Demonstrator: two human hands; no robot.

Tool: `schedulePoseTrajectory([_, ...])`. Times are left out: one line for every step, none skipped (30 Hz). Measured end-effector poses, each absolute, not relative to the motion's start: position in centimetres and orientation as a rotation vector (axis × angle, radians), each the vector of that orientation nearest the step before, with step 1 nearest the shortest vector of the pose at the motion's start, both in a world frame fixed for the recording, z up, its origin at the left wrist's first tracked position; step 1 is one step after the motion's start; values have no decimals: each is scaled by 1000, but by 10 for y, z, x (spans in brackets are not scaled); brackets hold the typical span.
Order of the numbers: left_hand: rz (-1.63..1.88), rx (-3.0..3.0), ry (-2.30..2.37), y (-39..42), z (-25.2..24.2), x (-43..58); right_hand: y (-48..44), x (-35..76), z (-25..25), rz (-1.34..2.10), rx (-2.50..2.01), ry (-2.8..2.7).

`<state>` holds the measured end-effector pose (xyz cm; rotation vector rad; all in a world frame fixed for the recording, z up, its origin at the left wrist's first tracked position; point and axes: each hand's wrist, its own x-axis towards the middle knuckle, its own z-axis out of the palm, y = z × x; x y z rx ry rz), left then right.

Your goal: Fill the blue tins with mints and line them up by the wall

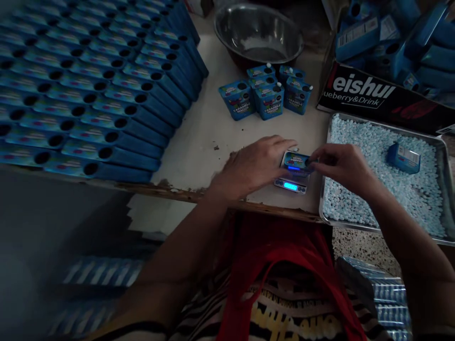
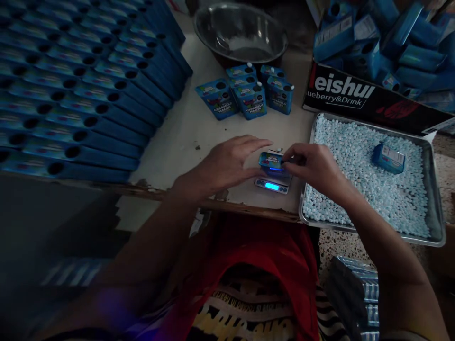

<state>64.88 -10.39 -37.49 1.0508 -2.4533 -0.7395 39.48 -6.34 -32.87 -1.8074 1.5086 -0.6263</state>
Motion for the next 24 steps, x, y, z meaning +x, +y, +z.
schedulePoseTrajectory([-764,1018,-2447,-102,-377,641,-65,397,-328,-624,-1806,1500])
schedulePoseTrajectory([-794,980,-2450,-100,-380,634,-66,396,-327,-644,-1778,1497])
schedulePoseTrajectory([-827,943,-2463,-98,-382,626,-67,392,-326,-690,-1718,1497])
schedulePoseTrajectory([-859,912,-2488,-97,-384,620,-69,386,-326,-760,-1628,1500])
schedulePoseTrajectory([-881,897,-2513,-96,-385,616,-71,378,-327,-842,-1510,1503])
schedulePoseTrajectory([-887,898,-2530,-96,-385,616,-75,370,-331,-933,-1371,1504])
schedulePoseTrajectory([-877,918,-2524,-99,-384,618,-80,363,-335,-1013,-1225,1495])
schedulePoseTrajectory([-852,951,-2498,-103,-381,625,-86,359,-342,-1075,-1092,1477])
schedulePoseTrajectory([-810,994,-2448,-109,-375,636,-94,358,-349,-1105,-991,1452])
schedulePoseTrajectory([-754,1045,-2386,-118,-367,650,-102,361,-356,-1105,-938,1425])
schedulePoseTrajectory([-683,1104,-2322,-130,-356,667,-112,367,-363,-1085,-942,1402])
schedulePoseTrajectory([-596,1169,-2258,-145,-343,686,-123,378,-370,-1054,-1011,1388])
schedulePoseTrajectory([-501,1239,-2218,-163,-328,705,-134,391,-375,-1021,-1137,1385])
schedulePoseTrajectory([-410,1314,-2183,-184,-313,724,-147,408,-378,-986,-1306,1394])
schedulePoseTrajectory([-324,1381,-2147,-208,-298,741,-159,426,-379,-949,-1502,1420])
schedulePoseTrajectory([-265,1435,-2120,-235,-285,757,-172,446,-377,-900,-1708,1461])
schedulePoseTrajectory([-231,1471,-2103,-262,-274,771,-184,467,-374,-824,-1909,1514])
schedulePoseTrajectory([-216,1488,-2091,-291,-265,783,-196,487,-369,-708,-2092,1570])
schedulePoseTrajectory([-226,1482,-2110,-319,-259,794,-206,506,-364,-554,-2253,1618])
schedulePoseTrajectory([-235,1469,-2122,-347,-256,803,-215,523,-359,-373,-2387,1651])
schedulePoseTrajectory([-254,1449,-2148,-373,-256,811,-222,539,-355,-191,-2489,1667])
schedulePoseTrajectory([-274,1437,-2181,-397,-258,818,-227,551,-352,-32,-2560,1669])
schedulePoseTrajectory([-290,1435,-2209,-418,-263,824,-232,561,-350,83,-2606,1668])
schedulePoseTrajectory([-306,1439,-2237,-435,-269,829,-235,568,-350,157,-2636,1667])
